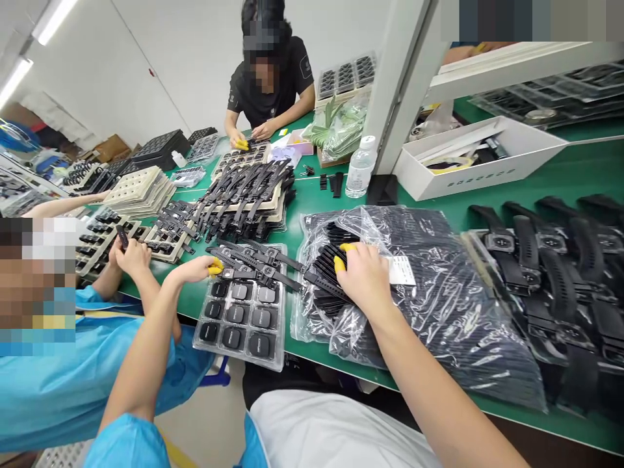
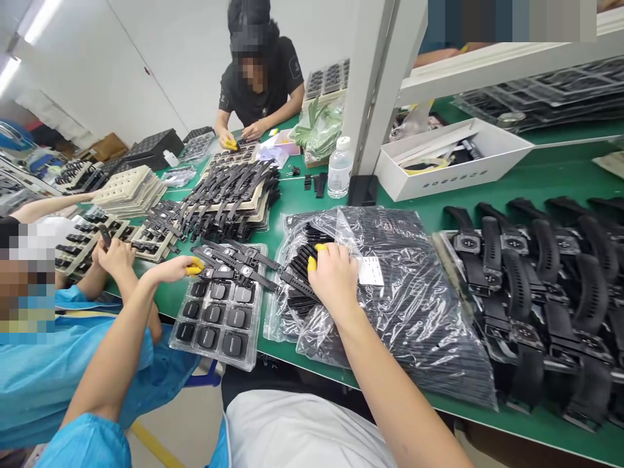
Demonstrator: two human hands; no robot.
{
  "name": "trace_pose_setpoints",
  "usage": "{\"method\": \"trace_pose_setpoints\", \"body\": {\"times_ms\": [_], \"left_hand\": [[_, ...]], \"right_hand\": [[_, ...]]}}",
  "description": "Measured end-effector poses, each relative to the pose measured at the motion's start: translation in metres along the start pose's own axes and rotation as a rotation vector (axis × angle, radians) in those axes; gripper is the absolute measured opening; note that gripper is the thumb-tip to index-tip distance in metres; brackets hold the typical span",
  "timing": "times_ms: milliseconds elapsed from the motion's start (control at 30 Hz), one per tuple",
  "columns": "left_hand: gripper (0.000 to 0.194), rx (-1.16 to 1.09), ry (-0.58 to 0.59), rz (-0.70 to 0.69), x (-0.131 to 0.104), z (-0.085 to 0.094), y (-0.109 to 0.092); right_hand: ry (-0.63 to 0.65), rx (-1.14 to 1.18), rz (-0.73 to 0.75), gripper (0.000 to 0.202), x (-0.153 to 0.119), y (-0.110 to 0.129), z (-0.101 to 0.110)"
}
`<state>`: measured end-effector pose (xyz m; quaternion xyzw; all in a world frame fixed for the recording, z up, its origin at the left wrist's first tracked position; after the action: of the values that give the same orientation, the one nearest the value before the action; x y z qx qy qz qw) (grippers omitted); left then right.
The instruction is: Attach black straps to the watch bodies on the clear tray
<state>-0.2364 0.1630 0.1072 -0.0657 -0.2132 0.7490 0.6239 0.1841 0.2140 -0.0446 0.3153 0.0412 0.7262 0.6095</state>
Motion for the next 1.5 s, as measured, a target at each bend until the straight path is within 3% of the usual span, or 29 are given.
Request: {"method": "trace_pose_setpoints", "body": {"times_ms": [67, 233, 300, 400, 500, 600, 667, 767, 967, 1233, 1367, 1500], "left_hand": [[0.033, 0.053, 0.096, -0.007, 0.005, -0.012, 0.003], [0.024, 0.11, 0.271, -0.037, 0.018, -0.064, 0.015], [0.018, 0.143, 0.279, -0.041, 0.021, -0.073, 0.022], [0.011, 0.201, 0.187, -0.036, 0.015, -0.074, 0.023], [0.007, 0.196, 0.118, -0.094, -0.012, -0.078, -0.001], [0.016, 0.127, 0.216, -0.349, -0.056, -0.1, -0.049], [0.019, 0.248, 0.285, -0.483, -0.083, -0.119, -0.077], [0.024, 0.482, 0.317, -0.547, -0.104, -0.138, -0.101], [0.024, 0.593, 0.358, -0.642, -0.1, -0.139, -0.115], [0.016, 0.527, 0.306, -0.643, -0.099, -0.148, -0.112], [0.015, 0.366, 0.325, -0.606, -0.092, -0.131, -0.11], [0.022, -0.025, 0.19, -0.499, -0.072, -0.118, -0.135]], "right_hand": [[0.003, -0.001, 0.012, 0.027, 0.0, 0.001, 0.0], [0.007, 0.001, -0.013, 0.028, 0.0, -0.001, -0.002], [0.006, -0.007, -0.019, 0.029, -0.001, -0.001, -0.002], [0.008, -0.03, -0.005, 0.029, -0.003, 0.001, -0.001], [0.013, -0.037, 0.006, 0.027, -0.005, 0.003, -0.001], [0.02, -0.03, -0.016, 0.026, -0.005, 0.002, -0.002], [0.033, -0.03, -0.03, 0.027, -0.004, 0.0, -0.002], [0.077, -0.047, -0.015, 0.028, 0.0, -0.006, -0.003], [0.223, -0.062, 0.022, 0.024, 0.02, -0.024, -0.01], [0.111, 0.188, 0.009, 0.018, 0.018, -0.044, -0.016], [0.069, 0.206, 0.004, 0.019, 0.018, -0.047, -0.018], [-0.021, 0.252, -0.063, 0.015, 0.019, -0.045, -0.011]]}}
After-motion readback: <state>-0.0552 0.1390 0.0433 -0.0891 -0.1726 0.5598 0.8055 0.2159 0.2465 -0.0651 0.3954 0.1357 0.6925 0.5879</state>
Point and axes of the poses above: each hand's wrist, its own x-axis towards the middle knuckle, its own z-axis out of the back of the hand, y = z × x, the point moved 3 cm from there along x, towards the middle knuckle, and after that the axes turned 6 degrees about -y, right-handed, at the moved point
